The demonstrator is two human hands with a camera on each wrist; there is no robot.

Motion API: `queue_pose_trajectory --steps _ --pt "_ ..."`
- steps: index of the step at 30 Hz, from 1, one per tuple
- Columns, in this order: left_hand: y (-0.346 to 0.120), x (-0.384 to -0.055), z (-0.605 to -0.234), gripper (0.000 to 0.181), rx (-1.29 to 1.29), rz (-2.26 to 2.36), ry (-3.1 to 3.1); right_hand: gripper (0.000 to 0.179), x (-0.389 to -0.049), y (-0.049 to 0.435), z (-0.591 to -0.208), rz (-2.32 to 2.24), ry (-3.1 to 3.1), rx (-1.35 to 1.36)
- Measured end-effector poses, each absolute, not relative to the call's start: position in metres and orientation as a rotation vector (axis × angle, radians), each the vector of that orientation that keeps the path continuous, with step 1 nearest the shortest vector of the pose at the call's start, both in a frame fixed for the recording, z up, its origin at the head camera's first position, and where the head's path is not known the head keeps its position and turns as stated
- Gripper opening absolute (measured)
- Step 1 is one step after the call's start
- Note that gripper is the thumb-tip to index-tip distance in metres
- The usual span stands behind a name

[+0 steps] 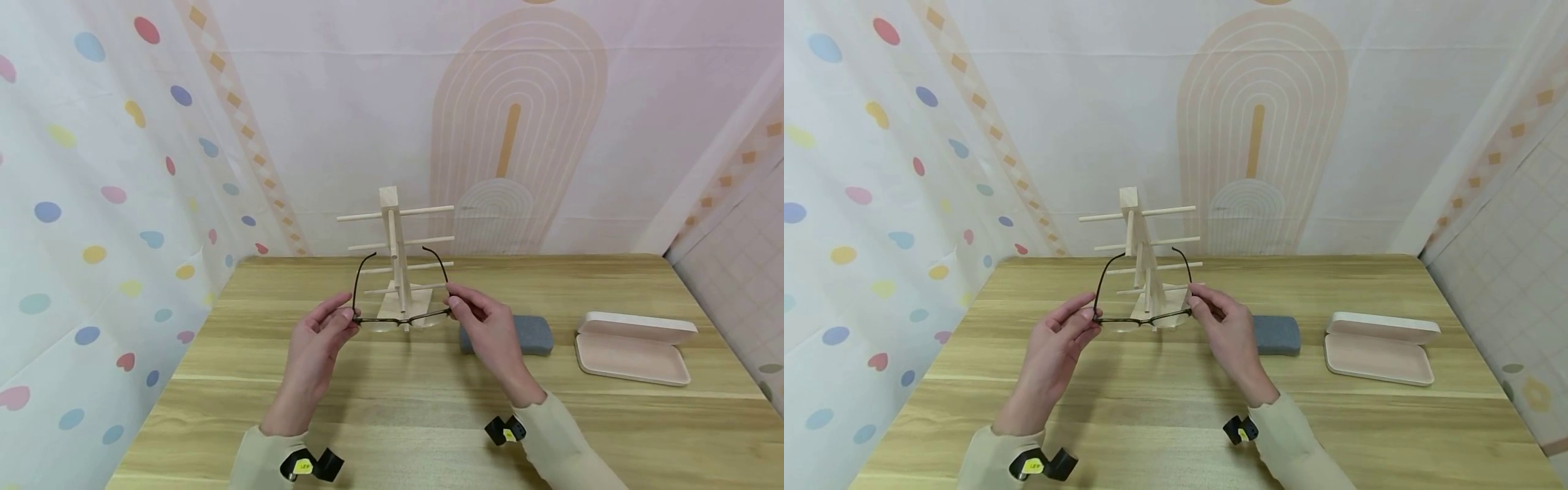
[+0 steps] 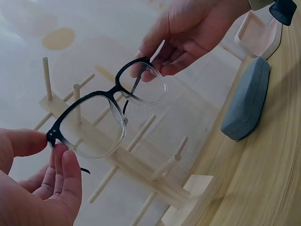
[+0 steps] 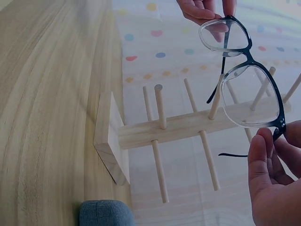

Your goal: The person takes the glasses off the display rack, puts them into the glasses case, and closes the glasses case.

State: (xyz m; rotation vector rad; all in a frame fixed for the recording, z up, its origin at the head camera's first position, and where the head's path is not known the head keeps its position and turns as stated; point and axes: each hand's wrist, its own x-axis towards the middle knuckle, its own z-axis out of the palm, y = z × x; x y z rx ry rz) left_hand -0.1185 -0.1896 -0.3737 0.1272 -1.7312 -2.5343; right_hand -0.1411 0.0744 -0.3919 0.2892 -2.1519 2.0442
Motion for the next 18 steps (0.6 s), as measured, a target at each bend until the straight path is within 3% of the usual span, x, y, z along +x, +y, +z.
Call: queue_pose_trajectory --steps 18 --pt "-0.18 -0.103 -0.371 0.036 0.163 -2.388 -1.872 0.031 -0.126 0.088 -0.39 1.971 -2.221 0.393"
